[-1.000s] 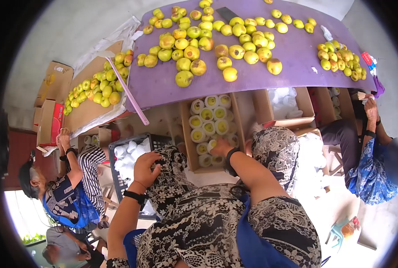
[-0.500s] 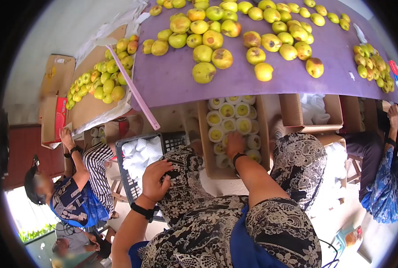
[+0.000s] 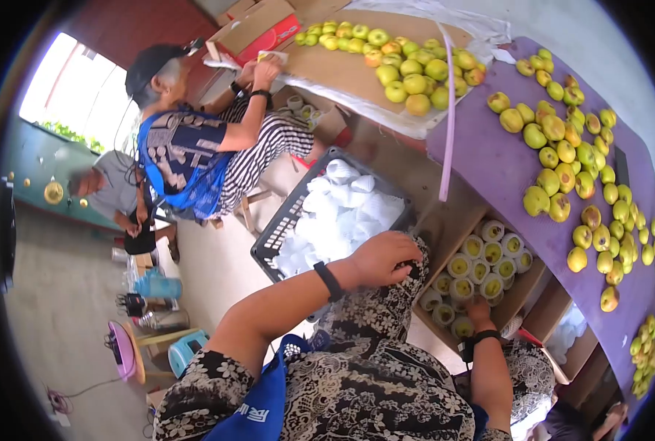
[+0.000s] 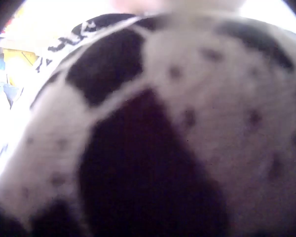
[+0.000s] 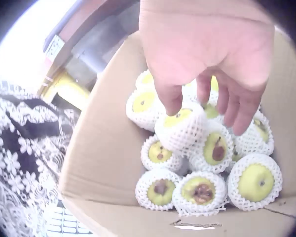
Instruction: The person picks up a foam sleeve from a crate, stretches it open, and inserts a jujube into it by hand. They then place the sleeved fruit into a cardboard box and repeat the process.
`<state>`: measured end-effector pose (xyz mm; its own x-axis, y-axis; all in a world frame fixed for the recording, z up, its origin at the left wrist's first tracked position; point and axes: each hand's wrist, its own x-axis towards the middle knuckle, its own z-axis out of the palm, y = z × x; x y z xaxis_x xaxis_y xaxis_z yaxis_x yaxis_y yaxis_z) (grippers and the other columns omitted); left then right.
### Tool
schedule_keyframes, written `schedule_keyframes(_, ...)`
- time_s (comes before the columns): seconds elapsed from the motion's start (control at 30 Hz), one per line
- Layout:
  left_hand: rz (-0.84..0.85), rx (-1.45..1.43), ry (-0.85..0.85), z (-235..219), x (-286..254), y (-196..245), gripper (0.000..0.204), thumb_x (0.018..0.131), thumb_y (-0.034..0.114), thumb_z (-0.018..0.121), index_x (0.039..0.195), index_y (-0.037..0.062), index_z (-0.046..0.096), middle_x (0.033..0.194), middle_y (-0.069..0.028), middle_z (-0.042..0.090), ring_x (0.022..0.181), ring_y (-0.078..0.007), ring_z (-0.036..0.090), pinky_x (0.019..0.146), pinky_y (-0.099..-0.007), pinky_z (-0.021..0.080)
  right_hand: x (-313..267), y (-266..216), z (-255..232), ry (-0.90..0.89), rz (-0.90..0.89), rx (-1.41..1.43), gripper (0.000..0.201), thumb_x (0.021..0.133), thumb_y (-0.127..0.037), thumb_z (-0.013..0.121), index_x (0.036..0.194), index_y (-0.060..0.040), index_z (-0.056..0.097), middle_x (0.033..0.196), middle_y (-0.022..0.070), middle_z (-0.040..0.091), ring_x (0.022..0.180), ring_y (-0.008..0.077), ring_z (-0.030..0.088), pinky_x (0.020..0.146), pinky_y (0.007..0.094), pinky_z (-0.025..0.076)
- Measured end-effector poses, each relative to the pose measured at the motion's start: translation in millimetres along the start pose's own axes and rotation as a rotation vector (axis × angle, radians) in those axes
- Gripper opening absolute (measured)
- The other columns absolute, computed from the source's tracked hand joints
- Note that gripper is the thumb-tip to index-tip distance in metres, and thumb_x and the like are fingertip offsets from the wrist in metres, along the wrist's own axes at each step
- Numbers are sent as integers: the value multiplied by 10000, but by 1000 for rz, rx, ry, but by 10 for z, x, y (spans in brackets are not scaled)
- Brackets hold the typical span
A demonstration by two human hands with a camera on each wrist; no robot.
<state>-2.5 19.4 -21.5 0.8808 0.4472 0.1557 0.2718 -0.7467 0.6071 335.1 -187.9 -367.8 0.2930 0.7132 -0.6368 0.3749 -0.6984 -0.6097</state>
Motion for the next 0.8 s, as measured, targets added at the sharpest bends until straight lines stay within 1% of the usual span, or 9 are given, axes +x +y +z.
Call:
schedule_keyframes(0.1, -37, -182, 39, 42, -143, -210, 382, 846, 213, 624, 1195, 58, 612, 1177, -152, 619, 1124, -330, 559, 998, -413, 422, -630, -563, -361, -156, 244, 401, 370, 857, -260, 670, 1132, -26, 592, 940, 94, 630, 881, 252, 613, 727, 383, 515)
schedule_keyframes(0.17, -300, -489, 136, 20, -448, -393, 380, 906, 241, 583, 1233, 46, 595, 1257, -142, 592, 1185, -289, 542, 1024, -378, 406, -930, -841, -469, -100, 184, 465, 249, 876, -231, 647, 1046, -60, 586, 866, 51, 598, 777, 199, 581, 651, 338, 482)
schedule_keyframes(0.27, -716, -551, 404, 345, -1499, -1438, 392, 1006, 310, 452, 1246, 31, 584, 1273, -111, 588, 1141, -213, 546, 947, -355, 452, -1093, -845, -565, -130, 137, 627, 145, 907, -213, 607, 994, -98, 593, 821, 19, 586, 706, 147, 575, 597, 306, 483)
schedule_keyframes(0.3, -957, -427, 495, 411, -1872, -1667, 358, 992, 297, 461, 1182, 36, 617, 1215, -129, 627, 1099, -240, 583, 908, -372, 477, -1223, -958, -565, -65, 157, 656, 161, 908, -211, 605, 1016, -93, 596, 839, 25, 597, 728, 155, 591, 615, 312, 500)
schedule_keyframes(0.33, -783, 295, 194, 449, -2362, -1968, 316, 944, 285, 513, 1111, 51, 645, 1130, -160, 659, 1061, -304, 603, 906, -386, 486, -1309, -1024, -575, -2, 172, 683, 178, 908, -208, 602, 1039, -88, 598, 858, 30, 608, 750, 162, 606, 633, 317, 517)
schedule_keyframes(0.4, -1188, 70, 458, 529, -2822, -1831, 291, 864, 247, 590, 1022, 12, 663, 1036, -220, 664, 1023, -370, 617, 938, -438, 475, -1250, -799, -575, -8, 171, 647, 206, 905, -205, 603, 1067, -79, 594, 873, 35, 617, 768, 168, 616, 648, 323, 526)
schedule_keyframes(0.53, -1142, -30, 286, 713, -3149, -1550, 237, 801, 227, 660, 992, 91, 697, 1177, -203, 616, 1123, -358, 572, 976, -421, 457, -1302, -742, -513, -104, 179, 678, 251, 888, -160, 590, 1120, -69, 561, 859, 10, 613, 742, 136, 610, 629, 262, 482)
schedule_keyframes(0.63, -1036, 183, 83, 881, -2923, -1343, 171, 774, 173, 672, 919, 230, 742, 1515, -138, 325, 1436, -382, 203, 1140, -504, 263, -1399, -939, -409, -65, 201, 544, 239, 888, -185, 589, 1105, -85, 574, 905, 9, 615, 801, 146, 619, 670, 289, 487)
schedule_keyframes(0.8, -957, 339, -277, 813, -2472, -1196, 243, 794, 217, 672, 1029, 223, 732, 1524, -139, 316, 1474, -376, 73, 1150, -619, 131, -1535, -1219, -303, -107, 140, 432, 259, 896, -203, 586, 1129, -90, 586, 989, 13, 618, 912, 167, 618, 746, 332, 486)
